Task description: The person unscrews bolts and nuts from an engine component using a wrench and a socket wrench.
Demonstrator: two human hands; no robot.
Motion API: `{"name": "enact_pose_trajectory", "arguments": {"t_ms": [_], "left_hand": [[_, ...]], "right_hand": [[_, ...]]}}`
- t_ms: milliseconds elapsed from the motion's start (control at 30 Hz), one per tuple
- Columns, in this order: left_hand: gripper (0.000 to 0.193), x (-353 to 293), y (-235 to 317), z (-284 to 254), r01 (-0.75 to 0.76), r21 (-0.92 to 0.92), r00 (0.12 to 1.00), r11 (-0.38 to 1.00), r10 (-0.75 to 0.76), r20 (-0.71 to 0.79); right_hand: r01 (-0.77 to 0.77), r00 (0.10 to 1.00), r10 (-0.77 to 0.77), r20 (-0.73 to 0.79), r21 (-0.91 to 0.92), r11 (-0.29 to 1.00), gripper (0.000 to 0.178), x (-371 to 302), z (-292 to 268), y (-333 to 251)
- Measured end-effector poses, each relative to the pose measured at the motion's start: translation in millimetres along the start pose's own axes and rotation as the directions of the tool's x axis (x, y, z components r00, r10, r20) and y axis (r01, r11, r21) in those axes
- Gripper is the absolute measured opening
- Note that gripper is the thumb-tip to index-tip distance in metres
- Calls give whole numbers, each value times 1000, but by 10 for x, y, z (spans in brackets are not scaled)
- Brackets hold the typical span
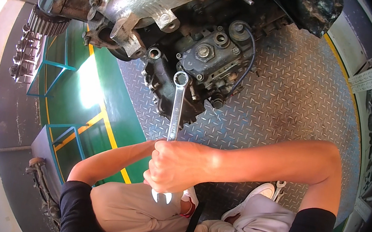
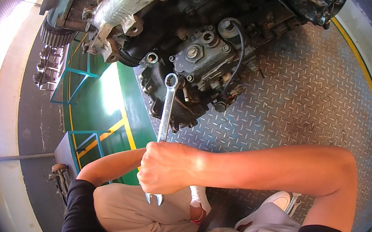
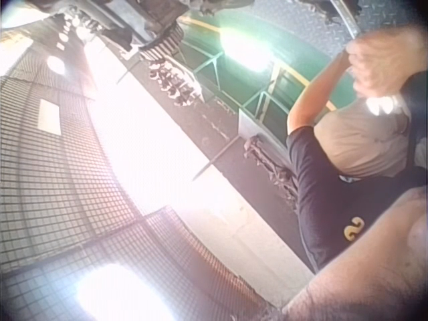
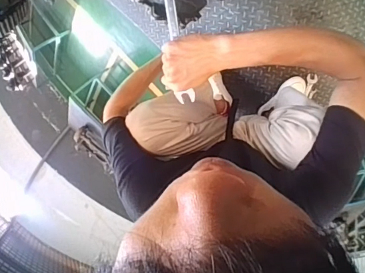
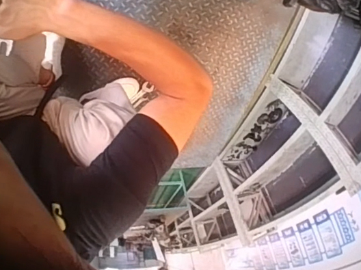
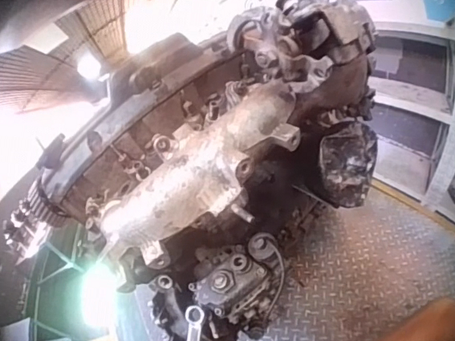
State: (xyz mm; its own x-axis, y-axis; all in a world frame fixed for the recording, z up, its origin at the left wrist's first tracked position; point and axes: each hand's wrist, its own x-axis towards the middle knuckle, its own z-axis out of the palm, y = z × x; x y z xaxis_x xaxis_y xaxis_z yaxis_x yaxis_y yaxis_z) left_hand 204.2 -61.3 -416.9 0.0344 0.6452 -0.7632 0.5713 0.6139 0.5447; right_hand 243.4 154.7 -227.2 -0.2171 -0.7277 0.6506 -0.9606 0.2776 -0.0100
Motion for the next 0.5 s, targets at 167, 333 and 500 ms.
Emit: {"name": "enact_pose_trajectory", "arguments": {"t_ms": [167, 333, 500], "left_hand": [[27, -1, 11, -4, 1, -4, 1000, 1000, -1, 2], [28, 1, 12, -25, -6, -6, 1000, 1000, 6, 0], [28, -20, 10, -48, -6, -9, 1000, 1000, 6, -6]], "right_hand": [[-17, 1000, 16, -7, -13, 1000, 36, -9, 13, -14], [-26, 1000, 26, -5, -29, 999, 40, -10, 11, -18], [-32, 999, 31, -38, -27, 999, 44, 20, 43, -16]]}}
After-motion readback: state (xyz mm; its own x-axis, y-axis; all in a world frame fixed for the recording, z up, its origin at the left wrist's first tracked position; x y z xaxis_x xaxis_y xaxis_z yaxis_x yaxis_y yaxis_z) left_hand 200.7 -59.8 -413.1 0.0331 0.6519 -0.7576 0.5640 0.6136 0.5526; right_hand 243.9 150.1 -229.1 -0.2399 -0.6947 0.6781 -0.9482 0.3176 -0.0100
